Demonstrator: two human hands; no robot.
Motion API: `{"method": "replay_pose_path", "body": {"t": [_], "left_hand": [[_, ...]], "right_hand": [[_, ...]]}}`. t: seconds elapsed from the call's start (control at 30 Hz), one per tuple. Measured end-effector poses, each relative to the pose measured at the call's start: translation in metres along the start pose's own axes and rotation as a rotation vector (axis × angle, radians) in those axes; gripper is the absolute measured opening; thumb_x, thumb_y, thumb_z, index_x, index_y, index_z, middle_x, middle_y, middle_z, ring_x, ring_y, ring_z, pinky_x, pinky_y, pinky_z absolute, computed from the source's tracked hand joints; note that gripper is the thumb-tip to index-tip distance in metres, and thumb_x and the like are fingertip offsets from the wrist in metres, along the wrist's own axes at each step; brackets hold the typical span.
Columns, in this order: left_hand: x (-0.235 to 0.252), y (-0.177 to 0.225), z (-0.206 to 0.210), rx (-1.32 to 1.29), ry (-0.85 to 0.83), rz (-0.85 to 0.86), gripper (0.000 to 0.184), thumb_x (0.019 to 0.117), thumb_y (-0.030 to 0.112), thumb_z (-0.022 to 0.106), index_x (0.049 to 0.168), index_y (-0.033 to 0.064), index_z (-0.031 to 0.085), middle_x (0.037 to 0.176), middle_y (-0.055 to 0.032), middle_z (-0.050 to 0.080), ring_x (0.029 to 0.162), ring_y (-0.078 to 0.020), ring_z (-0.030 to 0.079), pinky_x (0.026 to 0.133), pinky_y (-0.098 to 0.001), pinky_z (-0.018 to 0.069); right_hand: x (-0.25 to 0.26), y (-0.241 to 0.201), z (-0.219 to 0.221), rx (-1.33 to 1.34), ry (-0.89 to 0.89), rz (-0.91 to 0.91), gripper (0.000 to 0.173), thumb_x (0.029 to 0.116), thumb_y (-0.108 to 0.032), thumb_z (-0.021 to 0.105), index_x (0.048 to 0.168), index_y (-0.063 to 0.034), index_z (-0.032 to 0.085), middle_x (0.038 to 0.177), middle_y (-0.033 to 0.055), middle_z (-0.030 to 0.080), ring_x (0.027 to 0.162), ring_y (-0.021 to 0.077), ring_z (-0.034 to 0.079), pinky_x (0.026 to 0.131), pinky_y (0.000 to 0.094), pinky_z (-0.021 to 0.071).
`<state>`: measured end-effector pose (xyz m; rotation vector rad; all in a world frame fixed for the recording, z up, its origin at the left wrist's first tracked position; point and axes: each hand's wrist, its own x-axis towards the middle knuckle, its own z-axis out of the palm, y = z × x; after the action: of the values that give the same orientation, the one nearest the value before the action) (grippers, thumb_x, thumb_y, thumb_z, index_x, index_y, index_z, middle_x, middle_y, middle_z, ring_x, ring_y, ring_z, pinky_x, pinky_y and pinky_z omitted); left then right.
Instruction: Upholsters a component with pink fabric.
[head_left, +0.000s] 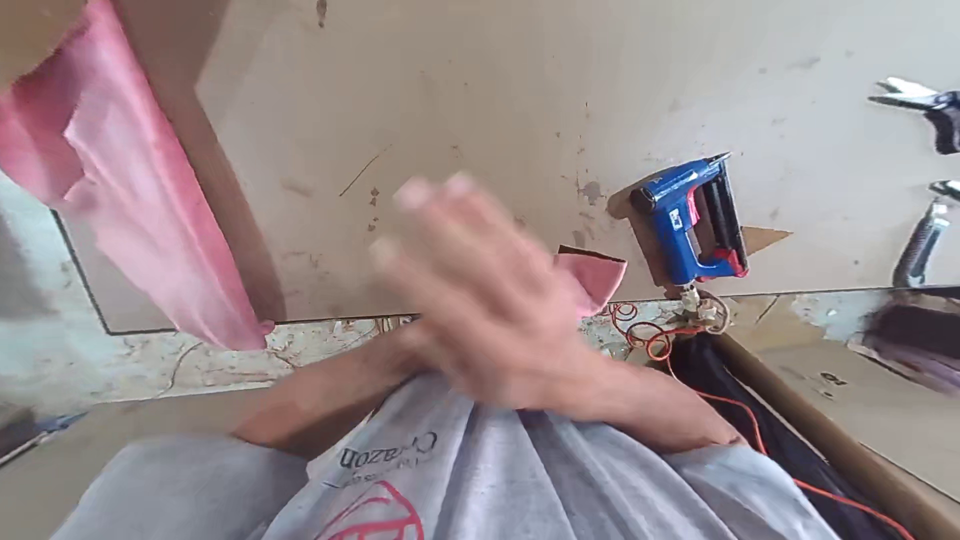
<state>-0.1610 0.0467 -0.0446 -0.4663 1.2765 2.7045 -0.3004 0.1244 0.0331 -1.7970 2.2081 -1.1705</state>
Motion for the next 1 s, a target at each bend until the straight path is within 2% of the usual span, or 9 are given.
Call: {"method": "replay_pose_path", "body": {"t": [0.03,0.13,0.23,0.37,0.47,0.63,0.73,0.87,1.0], "left_hand": [[0.028,0.022,0.017,0.198,0.160,-0.078,0.025,0.1021,0.007,0.048,0.082,0.0109,0.062,0.066,0.0089,0.058,0.059,0.0033,0.055,0.056,-0.0169,0.0472],[0.075,0.029,0.003,0.503,0.173,-0.007,0.041,0.1093,0.025,0.047,0.075,0.0090,0.065,0.059,0.0033,0.056,0.052,-0.0036,0.054,0.050,-0.0225,0.0462],[0.077,0.027,0.000,0.589,0.079,-0.038,0.045,0.1087,0.031,0.049,0.071,0.0108,0.062,0.057,0.0026,0.052,0.051,-0.0066,0.050,0.048,-0.0265,0.0415],[0.076,0.016,0.001,0.529,-0.006,0.041,0.041,0.1072,0.032,0.052,0.072,0.0130,0.059,0.058,0.0043,0.049,0.052,-0.0054,0.049,0.048,-0.0264,0.0396],[0.090,0.016,0.003,0.497,-0.020,0.151,0.029,0.1055,0.031,0.056,0.083,0.0132,0.063,0.063,0.0045,0.054,0.056,-0.0051,0.053,0.050,-0.0253,0.0439],[0.085,0.018,0.000,0.525,0.041,0.083,0.030,0.1059,0.031,0.055,0.082,0.0153,0.062,0.064,0.0043,0.053,0.057,-0.0076,0.052,0.052,-0.0295,0.0436],[0.076,0.018,-0.006,0.581,-0.021,-0.094,0.033,0.1079,0.034,0.048,0.086,0.0135,0.063,0.070,0.0011,0.055,0.065,-0.0129,0.056,0.060,-0.0376,0.0465],[0.076,0.015,0.001,0.612,-0.181,-0.186,0.034,0.1087,0.035,0.046,0.098,0.0113,0.067,0.078,-0.0031,0.063,0.075,-0.0180,0.063,0.068,-0.0448,0.0525],[0.078,0.012,0.002,0.666,-0.219,-0.203,0.031,0.1080,0.037,0.046,0.099,0.0157,0.067,0.077,0.0000,0.061,0.073,-0.0154,0.061,0.066,-0.0427,0.0507]], "right_hand": [[-0.002,0.019,-0.023,-0.009,0.079,0.087,0.039,0.1036,-0.027,0.056,0.135,-0.0068,0.064,0.145,0.0197,0.058,0.140,0.0316,0.051,0.116,0.0486,0.0424],[-0.057,0.115,-0.073,-0.435,0.038,0.540,0.043,0.1049,-0.029,0.054,0.138,-0.0030,0.060,0.127,0.0232,0.062,0.117,0.0338,0.062,0.092,0.0486,0.0548],[-0.121,0.184,-0.060,-0.545,-0.308,0.885,0.082,0.0941,-0.051,0.065,0.156,-0.0047,0.039,0.144,0.0357,0.046,0.128,0.0571,0.048,0.095,0.0730,0.0448],[-0.133,0.228,-0.055,-0.671,-0.288,1.051,0.090,0.0894,-0.059,0.067,0.157,-0.0092,0.036,0.143,0.0330,0.047,0.124,0.0520,0.054,0.095,0.0694,0.0473],[-0.113,0.238,-0.066,-0.689,-0.417,1.226,0.093,0.0875,-0.063,0.068,0.157,-0.0112,0.037,0.133,0.0297,0.060,0.119,0.0497,0.060,0.096,0.0717,0.0449],[-0.084,0.226,-0.085,-0.656,-0.555,1.291,0.058,0.0950,-0.050,0.058,0.130,-0.0038,0.060,0.102,0.0221,0.070,0.097,0.0402,0.069,0.084,0.0663,0.0511],[-0.033,0.183,-0.126,-0.275,-0.438,1.336,0.031,0.0987,-0.033,0.049,0.107,-0.0076,0.065,0.072,-0.0002,0.065,0.061,0.0147,0.067,0.059,0.0396,0.0608],[0.058,0.090,-0.179,0.150,-0.614,1.412,0.033,0.0973,-0.048,0.045,0.100,-0.0237,0.068,0.071,-0.0030,0.067,0.054,0.0094,0.063,0.048,0.0292,0.0566],[0.111,0.038,-0.174,0.352,-0.991,1.561,0.031,0.0935,-0.048,0.060,0.095,-0.0184,0.070,0.072,0.0044,0.066,0.053,0.0116,0.065,0.046,0.0297,0.0578]]}}
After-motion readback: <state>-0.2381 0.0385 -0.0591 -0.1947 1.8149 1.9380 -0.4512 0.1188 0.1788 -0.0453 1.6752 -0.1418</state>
